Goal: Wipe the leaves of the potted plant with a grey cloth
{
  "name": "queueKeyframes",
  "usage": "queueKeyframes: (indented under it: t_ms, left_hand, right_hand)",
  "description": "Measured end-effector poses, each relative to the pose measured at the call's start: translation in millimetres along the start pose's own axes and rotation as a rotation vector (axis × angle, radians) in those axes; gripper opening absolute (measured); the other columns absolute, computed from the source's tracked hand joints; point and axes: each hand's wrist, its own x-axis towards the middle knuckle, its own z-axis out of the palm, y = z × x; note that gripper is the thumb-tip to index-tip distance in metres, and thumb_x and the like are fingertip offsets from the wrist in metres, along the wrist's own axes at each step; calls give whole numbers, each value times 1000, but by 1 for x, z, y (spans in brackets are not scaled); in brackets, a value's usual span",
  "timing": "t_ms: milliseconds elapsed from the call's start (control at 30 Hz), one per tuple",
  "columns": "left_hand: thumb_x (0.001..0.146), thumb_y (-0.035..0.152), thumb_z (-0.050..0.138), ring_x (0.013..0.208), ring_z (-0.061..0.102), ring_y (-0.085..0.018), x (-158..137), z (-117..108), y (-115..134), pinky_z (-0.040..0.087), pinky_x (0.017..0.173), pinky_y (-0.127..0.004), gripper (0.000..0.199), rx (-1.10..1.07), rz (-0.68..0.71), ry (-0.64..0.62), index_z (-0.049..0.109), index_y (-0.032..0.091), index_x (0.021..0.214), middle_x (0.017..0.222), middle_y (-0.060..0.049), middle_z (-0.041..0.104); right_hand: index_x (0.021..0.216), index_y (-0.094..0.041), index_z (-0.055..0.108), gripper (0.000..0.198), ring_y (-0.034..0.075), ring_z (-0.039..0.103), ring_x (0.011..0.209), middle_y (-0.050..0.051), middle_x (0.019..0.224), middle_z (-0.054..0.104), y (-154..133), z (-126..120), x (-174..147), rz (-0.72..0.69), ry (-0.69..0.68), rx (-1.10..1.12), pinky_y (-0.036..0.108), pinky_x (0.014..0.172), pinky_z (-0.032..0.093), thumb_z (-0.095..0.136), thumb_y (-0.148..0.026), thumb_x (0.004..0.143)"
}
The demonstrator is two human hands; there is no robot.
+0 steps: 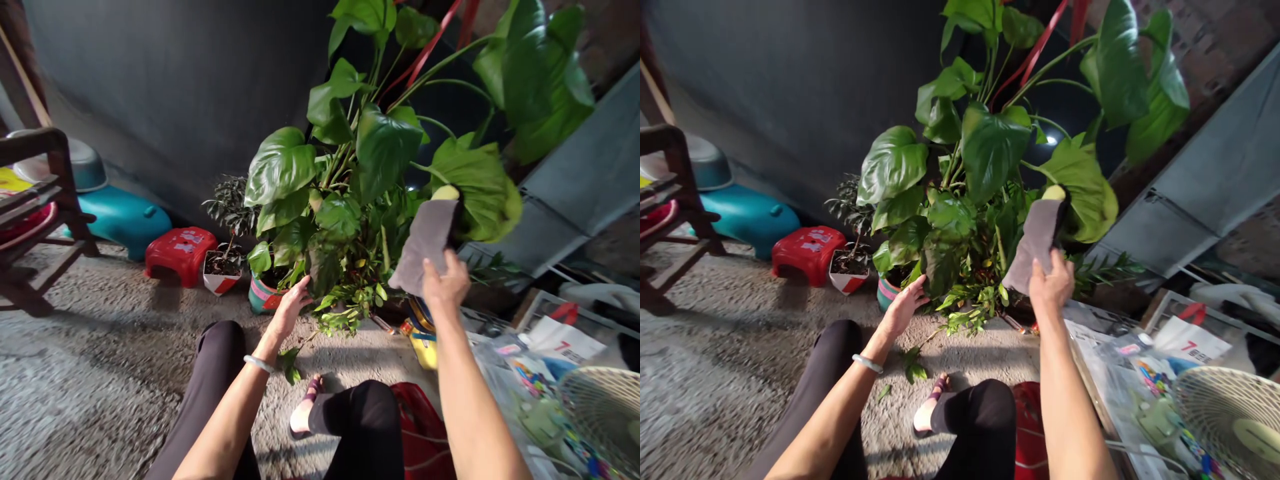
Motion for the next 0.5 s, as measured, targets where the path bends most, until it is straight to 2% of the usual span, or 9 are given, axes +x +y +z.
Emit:
queueKeyframes:
  t_ms: [67, 133, 167, 233, 300, 400, 467, 500]
  left_hand:
    - [77, 59, 83, 119, 63, -33, 0, -1, 0, 50, 103, -47, 68, -3, 4, -9, 79, 18, 131, 136, -15, 73]
    - [78, 58, 82, 119, 64, -33, 1, -4, 0, 50, 104, -48, 68, -2, 7, -13, 79, 18, 132, 133, -16, 74]
    - [78, 59, 82, 120, 63, -33, 2, -6, 1, 49, 105, -49, 68, -1, 8, -9, 78, 18, 133, 133, -16, 74]
    - [78, 59, 81, 122, 62, -33, 3, -10, 2, 49, 106, -49, 68, 5, 6, 0, 78, 19, 133, 141, -16, 71]
    - [78, 59, 81, 123, 61, -33, 4, -12, 3, 48, 107, -49, 68, 7, 0, -1, 78, 20, 133, 150, -15, 66]
    - [78, 59, 81, 123, 60, -32, 3, -9, 2, 49, 106, -48, 67, -5, -17, -17, 79, 20, 132, 152, -14, 65]
    - [77, 60, 82, 122, 60, -32, 1, -4, 0, 49, 105, -47, 68, -11, -24, -22, 79, 20, 132, 148, -14, 67]
    - [77, 60, 83, 122, 60, -32, 0, -2, -1, 49, 105, -47, 68, -10, -24, -23, 80, 20, 131, 146, -14, 68]
  right_hand:
    - [127, -10, 78, 57, 43, 72, 116, 26, 123, 76, -2, 23, -17, 13, -226, -38, 59, 105, 53, 63, -37, 79]
    - [119, -16, 82, 51, 40, 74, 114, 20, 117, 80, 3, 38, -52, 24, -479, 78, 54, 105, 56, 68, -38, 74]
    - [116, -17, 83, 51, 38, 75, 113, 17, 115, 82, 9, 40, -71, 41, -563, 165, 52, 105, 57, 70, -40, 72]
    - [115, -17, 82, 55, 36, 77, 110, 14, 113, 83, 23, 30, -97, 117, -603, 316, 49, 103, 59, 73, -47, 70]
    - [120, -14, 80, 66, 36, 77, 109, 15, 115, 83, 37, 8, -97, 224, -478, 371, 49, 102, 60, 77, -54, 67]
    - [135, -11, 73, 79, 38, 75, 113, 18, 123, 80, 50, -22, -51, 279, -116, 281, 52, 105, 57, 75, -54, 68]
    - [142, -8, 68, 77, 40, 72, 122, 24, 131, 75, 53, -24, -12, 229, 38, 113, 54, 110, 53, 68, -48, 76]
    - [143, -7, 67, 74, 41, 69, 126, 27, 134, 73, 53, -18, 2, 208, 60, 29, 56, 112, 50, 64, -44, 79]
